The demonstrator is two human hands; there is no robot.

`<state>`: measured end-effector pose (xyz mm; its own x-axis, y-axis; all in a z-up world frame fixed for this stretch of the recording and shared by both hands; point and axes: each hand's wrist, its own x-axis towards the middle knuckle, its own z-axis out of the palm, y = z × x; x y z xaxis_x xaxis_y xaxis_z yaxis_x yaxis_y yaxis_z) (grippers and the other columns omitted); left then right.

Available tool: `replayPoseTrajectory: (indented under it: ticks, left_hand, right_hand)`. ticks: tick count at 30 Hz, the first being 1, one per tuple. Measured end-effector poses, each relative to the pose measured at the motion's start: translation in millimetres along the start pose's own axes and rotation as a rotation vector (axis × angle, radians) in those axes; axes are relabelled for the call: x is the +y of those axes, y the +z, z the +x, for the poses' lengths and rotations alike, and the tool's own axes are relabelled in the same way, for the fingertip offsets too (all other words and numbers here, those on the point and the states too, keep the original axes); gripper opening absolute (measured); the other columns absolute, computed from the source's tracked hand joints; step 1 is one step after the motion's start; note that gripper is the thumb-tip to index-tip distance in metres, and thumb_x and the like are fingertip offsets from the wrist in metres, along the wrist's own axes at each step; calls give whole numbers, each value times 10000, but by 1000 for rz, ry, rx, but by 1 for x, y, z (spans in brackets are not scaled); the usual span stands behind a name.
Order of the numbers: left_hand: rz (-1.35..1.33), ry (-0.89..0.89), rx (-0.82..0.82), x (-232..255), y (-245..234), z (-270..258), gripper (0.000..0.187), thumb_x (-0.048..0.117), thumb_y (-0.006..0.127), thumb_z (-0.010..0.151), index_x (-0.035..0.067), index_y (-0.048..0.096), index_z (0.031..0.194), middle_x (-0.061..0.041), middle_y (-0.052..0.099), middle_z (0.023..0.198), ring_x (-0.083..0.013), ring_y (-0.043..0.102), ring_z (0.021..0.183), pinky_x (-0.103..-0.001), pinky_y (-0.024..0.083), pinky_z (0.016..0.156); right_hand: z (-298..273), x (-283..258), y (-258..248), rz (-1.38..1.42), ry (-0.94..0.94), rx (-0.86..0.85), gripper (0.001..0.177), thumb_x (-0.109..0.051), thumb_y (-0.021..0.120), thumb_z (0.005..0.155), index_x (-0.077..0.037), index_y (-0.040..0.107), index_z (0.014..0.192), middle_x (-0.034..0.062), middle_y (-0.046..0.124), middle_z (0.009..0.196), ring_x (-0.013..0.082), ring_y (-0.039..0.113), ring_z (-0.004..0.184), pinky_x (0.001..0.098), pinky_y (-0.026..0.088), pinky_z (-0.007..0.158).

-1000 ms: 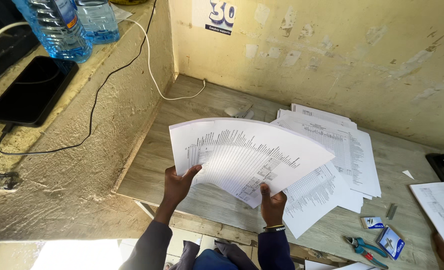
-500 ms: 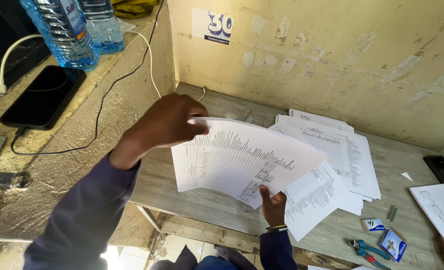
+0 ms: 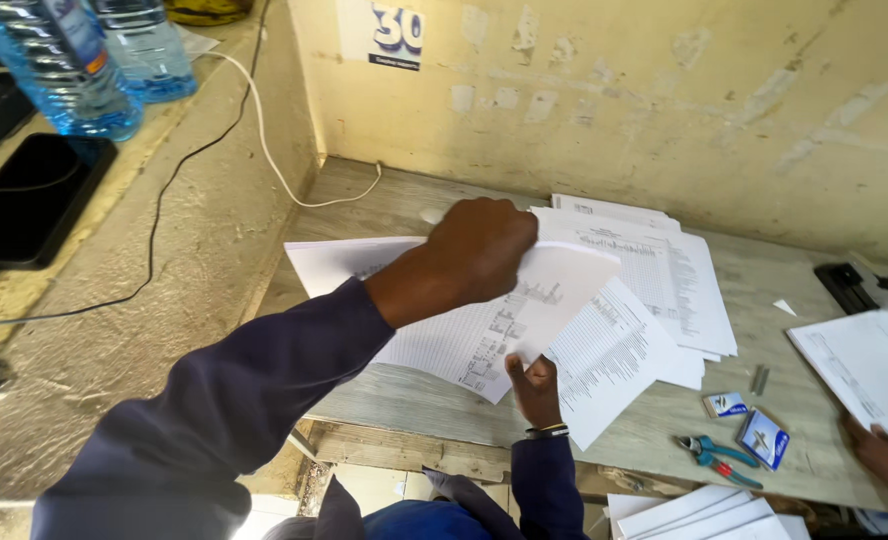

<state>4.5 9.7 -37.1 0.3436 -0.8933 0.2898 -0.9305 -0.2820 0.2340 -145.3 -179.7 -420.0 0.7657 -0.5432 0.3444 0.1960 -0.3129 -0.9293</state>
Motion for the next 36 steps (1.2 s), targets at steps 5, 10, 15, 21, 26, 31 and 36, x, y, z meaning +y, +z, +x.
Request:
replayPoseTrajectory:
  ticks: [5,10,15,21,26,31,36]
  left_hand:
    - [21,-5,30,-4,-1,-6,87,-15,739,788,41,714,850,-168,705,688,-401,759,631,-534,647,618]
    - [-24,-168,31,-9,-54,-12,156,60,773,809,9,789,956,-229,759,812,-482,782,796,-619,637,716]
    - [-198,-427,199,-8,-132,-54,204,116,803,855,70,854,1047,-250,792,916,-526,777,914,-613,620,814]
    - [-303,-654,646,-43,-136,-131,605,309,1031,935,206,550,582,100,484,609,-36,400,550,-277,214,461]
    - [-487,-546,980,-62,-101,-178,438,172,1002,976,56,656,735,54,622,831,-54,568,780,-221,395,582]
    - [-388,-613,955,-50,-85,-177,351,176,973,952,67,674,804,-16,629,893,-115,603,779,-264,447,555]
    - [-299,-817,797,-38,-75,-156,560,290,940,915,153,478,629,117,359,724,-46,405,657,-283,274,521]
  right_hand:
    - [-15,-36,-42,-82,138,-52,701,-606,497,1067,-110,576,1557,179,602,1566,257,597,1250,538,401,1145]
    - [5,-49,-38,-459,149,-132,702,-594,367,1138,-80,491,1600,270,477,1636,505,290,1588,667,186,1317]
    - [57,-27,-49,-765,156,-289,824,-717,280,1124,-97,453,1637,217,493,1649,436,356,1592,598,220,1331]
    - [99,-10,-67,-979,148,-359,912,-681,424,1015,-15,373,1636,204,404,1704,381,369,1584,549,340,1247]
    - [145,0,-94,-1073,125,-284,713,-572,436,1058,-85,506,1574,166,383,1743,388,331,1613,573,291,1260]
    - [184,-5,-124,-997,191,-250,690,-615,469,1036,-98,549,1485,148,548,1546,395,494,1409,541,381,1133]
    - [135,23,-64,179,190,-690,1061,-833,426,946,145,722,1234,311,842,1052,406,841,922,466,711,633]
